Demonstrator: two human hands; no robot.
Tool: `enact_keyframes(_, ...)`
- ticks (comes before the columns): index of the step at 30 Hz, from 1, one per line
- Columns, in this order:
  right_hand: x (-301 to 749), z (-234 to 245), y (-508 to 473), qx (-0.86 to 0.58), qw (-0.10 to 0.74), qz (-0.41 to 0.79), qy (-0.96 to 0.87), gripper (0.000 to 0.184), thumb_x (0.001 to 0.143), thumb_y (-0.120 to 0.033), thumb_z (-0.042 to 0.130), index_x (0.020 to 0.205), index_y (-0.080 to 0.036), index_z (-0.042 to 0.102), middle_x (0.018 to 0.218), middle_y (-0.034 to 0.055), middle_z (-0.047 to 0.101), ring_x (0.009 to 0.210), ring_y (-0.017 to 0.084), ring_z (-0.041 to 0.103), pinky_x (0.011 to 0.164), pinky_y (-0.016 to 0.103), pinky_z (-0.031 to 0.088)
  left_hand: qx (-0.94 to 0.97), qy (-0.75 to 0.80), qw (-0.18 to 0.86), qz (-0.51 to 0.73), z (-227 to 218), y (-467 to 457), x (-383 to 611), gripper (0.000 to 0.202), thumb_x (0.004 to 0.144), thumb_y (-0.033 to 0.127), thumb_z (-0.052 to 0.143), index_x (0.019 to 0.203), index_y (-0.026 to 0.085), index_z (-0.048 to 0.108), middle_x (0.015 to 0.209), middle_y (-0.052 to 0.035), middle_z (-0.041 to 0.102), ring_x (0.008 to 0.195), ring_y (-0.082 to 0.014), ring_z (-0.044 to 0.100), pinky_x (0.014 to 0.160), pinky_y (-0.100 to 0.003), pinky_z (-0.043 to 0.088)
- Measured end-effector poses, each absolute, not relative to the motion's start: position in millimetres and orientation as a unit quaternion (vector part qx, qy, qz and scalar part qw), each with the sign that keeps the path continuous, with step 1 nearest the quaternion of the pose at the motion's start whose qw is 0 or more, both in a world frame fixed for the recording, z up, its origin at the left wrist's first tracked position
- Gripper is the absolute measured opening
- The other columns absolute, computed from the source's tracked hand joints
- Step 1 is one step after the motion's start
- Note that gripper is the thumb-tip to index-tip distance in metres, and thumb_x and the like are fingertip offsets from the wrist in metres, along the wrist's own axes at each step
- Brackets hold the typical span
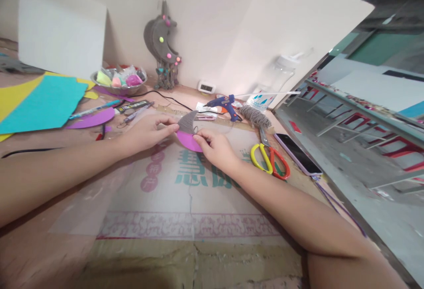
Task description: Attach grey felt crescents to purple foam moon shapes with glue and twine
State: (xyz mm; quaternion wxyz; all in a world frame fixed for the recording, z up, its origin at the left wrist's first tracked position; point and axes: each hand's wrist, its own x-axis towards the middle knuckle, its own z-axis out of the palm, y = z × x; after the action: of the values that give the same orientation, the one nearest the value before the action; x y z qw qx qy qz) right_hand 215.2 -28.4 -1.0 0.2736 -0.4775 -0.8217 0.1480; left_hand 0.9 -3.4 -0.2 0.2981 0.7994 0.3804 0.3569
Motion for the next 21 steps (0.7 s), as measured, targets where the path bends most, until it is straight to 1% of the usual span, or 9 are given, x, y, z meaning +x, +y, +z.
enact_keyframes(4, 214.6, -0.2, -29.1, -0.477, 0.273, 0.146, -0.822, 0.027, 0.088, -0.03, 0.043, 0.066, -0.017, 0.051, 0.061, -0.0018, 0.049, 0.06, 0.011, 0.046, 0.06, 0.023, 0.033, 0.808, 0.366, 0.293, 0.357, -2.3, -1.0, 0.4, 0.03, 0.086, 0.033, 0.042, 0.086, 0.014, 0.066, 0.085, -0.0027, 0.069, 0.079, -0.015, 0.059, 0.074, -0.025, 0.043)
enact_keyframes(9, 215.4, -1.0, -28.7, -0.481, 0.272, 0.147, -0.82, 0.028, 0.088, -0.031, 0.043, 0.065, -0.017, 0.05, 0.062, -0.0017, 0.049, 0.061, 0.012, 0.047, 0.061, 0.023, 0.034, 0.817, 0.344, 0.291, 0.36, -3.7, 0.7, -0.5, 0.037, 0.089, 0.036, 0.035, 0.084, 0.013, 0.065, 0.083, -0.0038, 0.067, 0.082, -0.0157, 0.059, 0.076, -0.026, 0.043)
enact_keyframes(12, 215.5, -1.5, -28.6, -0.48, 0.271, 0.148, -0.821, 0.027, 0.088, -0.031, 0.043, 0.066, -0.017, 0.051, 0.062, -0.0019, 0.049, 0.061, 0.012, 0.047, 0.061, 0.024, 0.034, 0.806, 0.357, 0.31, 0.356, -2.1, -1.6, 0.3, 0.033, 0.086, 0.038, 0.043, 0.085, 0.013, 0.065, 0.081, -0.0031, 0.066, 0.077, -0.0145, 0.058, 0.072, -0.025, 0.043)
enact_keyframes(15, 215.5, -2.0, -28.4, -0.478, 0.27, 0.15, -0.822, 0.028, 0.088, -0.032, 0.044, 0.066, -0.017, 0.051, 0.062, -0.0017, 0.05, 0.061, 0.012, 0.047, 0.061, 0.024, 0.034, 0.797, 0.379, 0.318, 0.346, -0.3, -3.7, 1.6, 0.025, 0.081, 0.034, 0.05, 0.082, 0.013, 0.065, 0.077, -0.0016, 0.065, 0.071, -0.0127, 0.056, 0.068, -0.024, 0.042)
enact_keyframes(18, 216.0, -2.3, -27.5, -0.474, 0.266, 0.146, -0.826, 0.027, 0.088, -0.032, 0.044, 0.067, -0.017, 0.052, 0.063, -0.0013, 0.051, 0.063, 0.012, 0.048, 0.061, 0.024, 0.035, 0.798, 0.382, 0.322, 0.337, -0.9, -2.9, 2.1, 0.026, 0.082, 0.033, 0.048, 0.082, 0.014, 0.065, 0.075, -0.0009, 0.064, 0.068, -0.0122, 0.054, 0.065, -0.024, 0.041)
enact_keyframes(21, 216.7, -2.5, -26.3, -0.466, 0.266, 0.14, -0.832, 0.027, 0.089, -0.032, 0.043, 0.068, -0.017, 0.052, 0.065, -0.0007, 0.052, 0.065, 0.013, 0.049, 0.063, 0.024, 0.036, 0.802, 0.364, 0.328, 0.34, -3.4, 0.0, 1.8, 0.03, 0.084, 0.036, 0.045, 0.086, 0.014, 0.065, 0.078, -0.0015, 0.064, 0.07, -0.0129, 0.055, 0.066, -0.025, 0.041)
